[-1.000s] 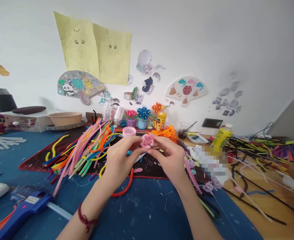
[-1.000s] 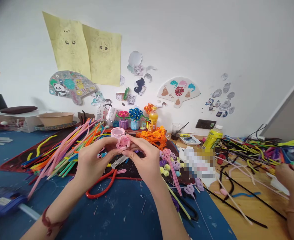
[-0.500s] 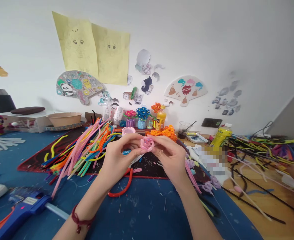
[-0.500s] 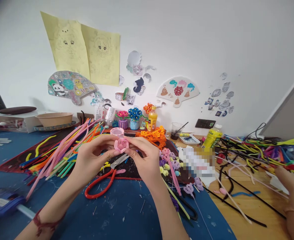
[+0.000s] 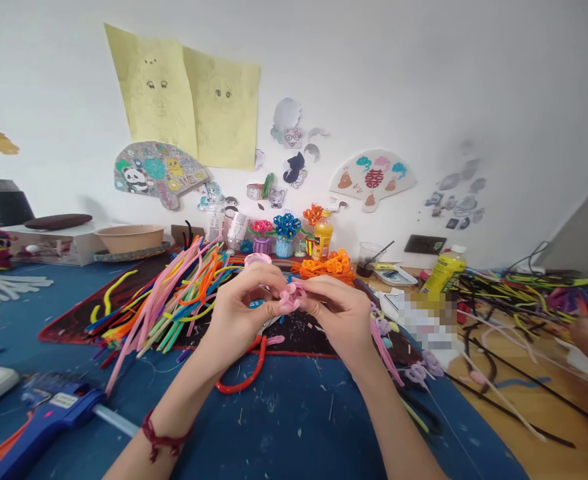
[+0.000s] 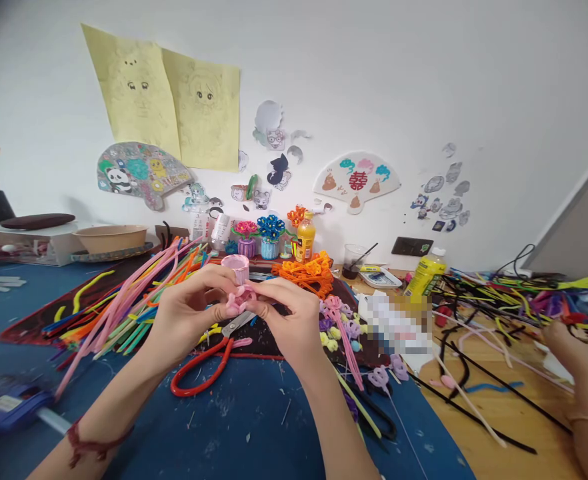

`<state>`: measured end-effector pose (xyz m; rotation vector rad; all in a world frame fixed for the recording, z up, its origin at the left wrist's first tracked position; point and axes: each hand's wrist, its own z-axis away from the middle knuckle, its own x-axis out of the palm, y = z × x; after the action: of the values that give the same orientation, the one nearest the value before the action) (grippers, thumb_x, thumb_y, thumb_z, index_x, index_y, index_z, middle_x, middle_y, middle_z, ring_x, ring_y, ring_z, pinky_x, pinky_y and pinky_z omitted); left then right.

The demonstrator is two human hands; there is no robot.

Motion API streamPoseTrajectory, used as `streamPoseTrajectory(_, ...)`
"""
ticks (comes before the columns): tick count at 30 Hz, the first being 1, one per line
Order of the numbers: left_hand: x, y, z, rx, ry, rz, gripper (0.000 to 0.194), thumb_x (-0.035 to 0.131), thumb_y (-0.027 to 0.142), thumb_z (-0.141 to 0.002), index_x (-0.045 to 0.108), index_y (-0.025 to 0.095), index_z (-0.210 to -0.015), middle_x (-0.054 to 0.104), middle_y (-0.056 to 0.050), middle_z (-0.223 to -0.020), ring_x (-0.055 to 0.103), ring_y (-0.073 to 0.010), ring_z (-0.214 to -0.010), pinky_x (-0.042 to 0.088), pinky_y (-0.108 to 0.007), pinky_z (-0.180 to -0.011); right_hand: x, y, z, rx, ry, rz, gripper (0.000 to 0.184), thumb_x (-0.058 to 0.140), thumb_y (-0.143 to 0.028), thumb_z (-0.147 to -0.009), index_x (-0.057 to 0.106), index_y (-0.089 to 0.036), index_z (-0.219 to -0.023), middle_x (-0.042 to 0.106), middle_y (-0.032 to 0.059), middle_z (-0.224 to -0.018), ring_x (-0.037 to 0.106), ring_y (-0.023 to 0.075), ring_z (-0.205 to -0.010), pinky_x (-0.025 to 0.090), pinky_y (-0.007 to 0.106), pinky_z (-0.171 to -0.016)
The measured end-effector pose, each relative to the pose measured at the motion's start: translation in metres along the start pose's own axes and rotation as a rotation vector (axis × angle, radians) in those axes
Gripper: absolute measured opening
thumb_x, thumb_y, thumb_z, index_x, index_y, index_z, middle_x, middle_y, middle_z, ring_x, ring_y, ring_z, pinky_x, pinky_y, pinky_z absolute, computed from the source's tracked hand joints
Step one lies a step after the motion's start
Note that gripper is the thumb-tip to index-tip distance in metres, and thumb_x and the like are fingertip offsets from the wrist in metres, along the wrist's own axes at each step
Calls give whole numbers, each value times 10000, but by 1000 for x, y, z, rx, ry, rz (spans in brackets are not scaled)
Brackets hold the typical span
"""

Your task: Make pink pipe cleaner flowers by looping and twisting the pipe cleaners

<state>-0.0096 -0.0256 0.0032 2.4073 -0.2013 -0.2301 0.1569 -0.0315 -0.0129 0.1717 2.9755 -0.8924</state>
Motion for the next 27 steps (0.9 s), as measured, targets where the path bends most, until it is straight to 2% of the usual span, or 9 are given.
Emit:
streamPoseTrajectory(4, 0, 1, 0, 1, 11, -8, 79, 768, 203, -745, 718, 163, -791, 707, -68, -829, 652, -180, -786, 551, -294, -706, 2, 0, 1, 10, 7, 4, 121, 739, -284, -794, 793, -251, -897, 740, 59, -785, 666, 194, -682, 560, 333, -616)
streamPoseTrajectory(8, 0, -1, 1, 6, 64, -29, 91, 795, 205, -715, 718, 157, -720, 725, -56, -759, 671, -176, -727, 561, -289, -680, 4, -1, 2, 41, 20, -34, 144, 740, -241, -792, 791, -256, -926, 714, 42, -741, 631, 165, -613, 541, 307, -570)
streamPoseTrajectory(11, 1, -4, 2, 13, 109, -36, 135, 806, 242, -704, 704, 158, -676, 736, -58, -763, 686, -190, -730, 576, -318, -697, 5, -2, 3, 98, 28, -43, 207, 739, -229, -792, 777, -266, -992, 729, 48, -828, 652, 172, -688, 560, 305, -620)
streamPoseTrajectory(14, 1, -5, 2, 64, 148, -58, 93, 787, 233, -729, 718, 171, -719, 758, -61, -819, 704, -199, -763, 581, -334, -735, 7, -2, 4, 138, 22, -69, 278, 741, -248, -789, 753, -264, -1066, 727, 64, -963, 674, 197, -819, 586, 331, -718)
streamPoseTrajectory(18, 1, -3, 2, 166, 131, -176, 27, 743, 162, -769, 741, 189, -773, 762, -52, -869, 706, -183, -788, 570, -313, -761, 8, 3, 4, 127, 27, -116, 361, 754, -240, -775, 721, -265, -1133, 702, 71, -1042, 664, 207, -894, 581, 349, -784)
streamPoseTrajectory(22, 2, -1, 2, 203, 100, -274, 36, 732, 156, -778, 730, 181, -753, 753, -51, -856, 700, -175, -773, 563, -292, -732, 6, 6, 3, 102, 41, -69, 308, 741, -209, -791, 738, -275, -1092, 707, 64, -1009, 652, 213, -938, 551, 351, -820)
streamPoseTrajectory(27, 5, 0, 3, 145, 99, -279, 100, 714, 196, -794, 704, 172, -698, 742, -58, -815, 688, -177, -732, 563, -298, -702, 6, 0, 2, 87, 79, 36, 233, 718, -198, -807, 764, -264, -1026, 718, 54, -909, 656, 209, -882, 541, 336, -774)
